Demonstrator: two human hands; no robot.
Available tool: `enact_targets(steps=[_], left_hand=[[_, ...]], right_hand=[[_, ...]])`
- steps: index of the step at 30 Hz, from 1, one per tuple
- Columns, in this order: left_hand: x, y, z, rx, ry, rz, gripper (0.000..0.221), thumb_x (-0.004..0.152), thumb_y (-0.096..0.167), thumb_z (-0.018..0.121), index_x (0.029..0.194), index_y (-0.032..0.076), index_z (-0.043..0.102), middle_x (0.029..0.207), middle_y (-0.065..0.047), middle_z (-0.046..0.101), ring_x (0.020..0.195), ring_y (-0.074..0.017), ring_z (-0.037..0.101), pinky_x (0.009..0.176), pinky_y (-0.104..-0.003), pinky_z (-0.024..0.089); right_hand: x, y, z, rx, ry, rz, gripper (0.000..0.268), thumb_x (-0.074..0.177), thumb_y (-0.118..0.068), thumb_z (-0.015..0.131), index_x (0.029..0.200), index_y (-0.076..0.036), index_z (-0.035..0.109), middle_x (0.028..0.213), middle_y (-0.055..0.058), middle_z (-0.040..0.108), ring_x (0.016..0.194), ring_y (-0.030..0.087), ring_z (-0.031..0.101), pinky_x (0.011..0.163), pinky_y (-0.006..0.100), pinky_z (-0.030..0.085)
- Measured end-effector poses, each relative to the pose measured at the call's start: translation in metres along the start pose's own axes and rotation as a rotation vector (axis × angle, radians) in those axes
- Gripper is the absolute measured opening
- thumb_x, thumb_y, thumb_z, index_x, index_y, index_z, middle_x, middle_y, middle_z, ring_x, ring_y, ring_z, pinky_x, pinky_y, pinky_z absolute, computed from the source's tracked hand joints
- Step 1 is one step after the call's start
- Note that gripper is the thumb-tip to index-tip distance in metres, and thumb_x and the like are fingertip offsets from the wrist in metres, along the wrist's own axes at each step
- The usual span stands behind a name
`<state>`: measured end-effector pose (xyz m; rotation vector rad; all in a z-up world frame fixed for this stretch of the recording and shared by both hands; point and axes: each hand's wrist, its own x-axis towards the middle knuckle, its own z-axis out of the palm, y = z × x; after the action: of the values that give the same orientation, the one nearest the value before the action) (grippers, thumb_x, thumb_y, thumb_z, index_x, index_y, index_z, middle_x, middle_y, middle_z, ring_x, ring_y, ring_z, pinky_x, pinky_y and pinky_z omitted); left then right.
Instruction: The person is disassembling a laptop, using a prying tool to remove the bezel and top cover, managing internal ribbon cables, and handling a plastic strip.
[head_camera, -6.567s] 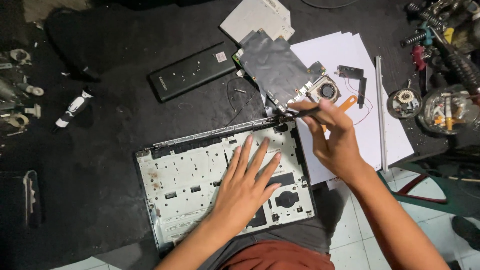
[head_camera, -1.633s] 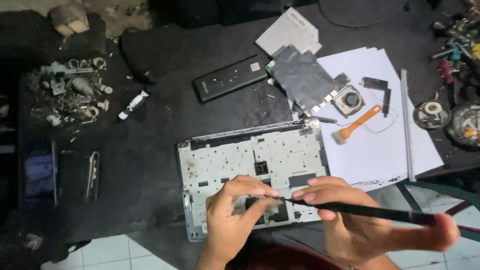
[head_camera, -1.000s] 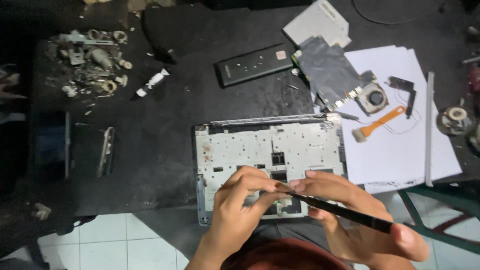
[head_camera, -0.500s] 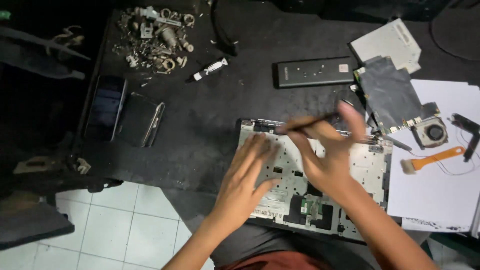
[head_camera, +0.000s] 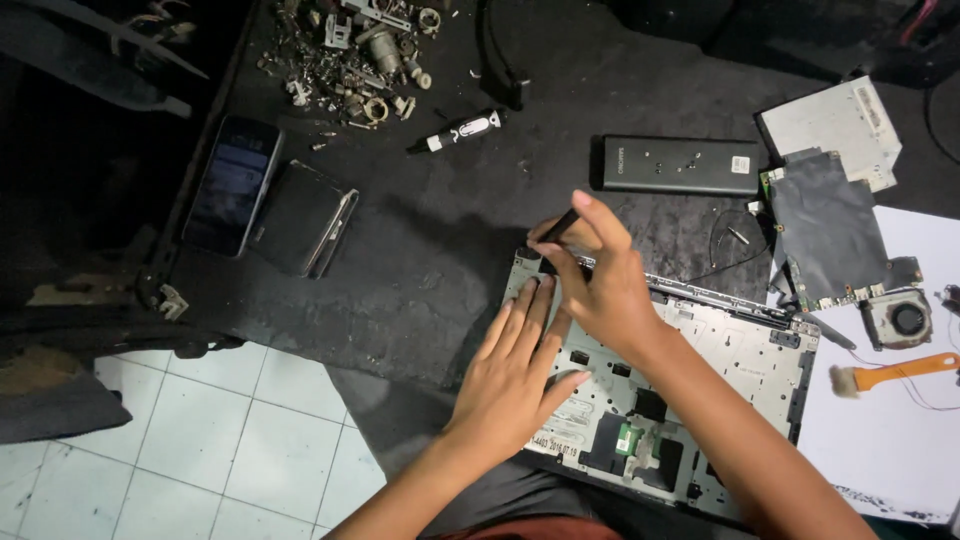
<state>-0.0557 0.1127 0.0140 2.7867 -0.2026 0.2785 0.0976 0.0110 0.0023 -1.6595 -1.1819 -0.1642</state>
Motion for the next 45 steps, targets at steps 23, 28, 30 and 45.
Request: enact_targets(steps=[23, 28, 30, 45], left_hand=[[-0.003, -0.003, 0.013, -0.093, -0.078, -0.025, 0.076, 0.106, 0.048, 0.051, 0.161, 0.003, 0.026, 0.166, -0.023, 0.028, 0.156, -0.0370, 0.025, 0.128, -0.050, 0.022], [-0.003, -0.001, 0.010, -0.096, -0.065, -0.012, 0.071, 0.106, 0.046, 0.052, 0.159, 0.003, 0.031, 0.165, -0.023, 0.031, 0.156, -0.0367, 0.025, 0.127, -0.052, 0.024], [-0.003, -0.002, 0.011, -0.095, -0.068, -0.011, 0.073, 0.107, 0.047, 0.051, 0.161, 0.003, 0.029, 0.165, -0.022, 0.031, 0.156, -0.0369, 0.025, 0.127, -0.052, 0.023], [-0.002, -0.001, 0.010, -0.113, -0.084, -0.024, 0.075, 0.106, 0.046, 0.053, 0.162, 0.005, 0.024, 0.167, -0.021, 0.028, 0.156, -0.0360, 0.025, 0.127, -0.052, 0.023]], right_hand=[[-0.010, -0.004, -0.001, 0.014, -0.268, 0.170, 0.094, 0.081, 0.027, 0.053, 0.158, -0.021, 0.028, 0.141, 0.025, 0.062, 0.151, 0.050, 0.038, 0.117, 0.051, 0.047], [-0.003, 0.000, 0.011, -0.312, -0.085, 0.026, 0.080, 0.107, -0.010, 0.078, 0.163, -0.023, 0.022, 0.112, 0.005, 0.049, 0.100, 0.023, 0.048, 0.082, 0.037, 0.046], [-0.002, -0.005, 0.012, -0.095, -0.139, 0.169, 0.071, 0.103, -0.009, 0.071, 0.158, -0.017, 0.028, 0.138, 0.012, 0.065, 0.131, 0.032, 0.062, 0.105, 0.045, 0.054], [0.010, -0.018, -0.008, 0.064, -0.249, 0.311, 0.056, 0.108, -0.005, 0.054, 0.155, -0.021, 0.027, 0.138, 0.013, 0.060, 0.110, 0.025, 0.076, 0.082, 0.038, 0.059]])
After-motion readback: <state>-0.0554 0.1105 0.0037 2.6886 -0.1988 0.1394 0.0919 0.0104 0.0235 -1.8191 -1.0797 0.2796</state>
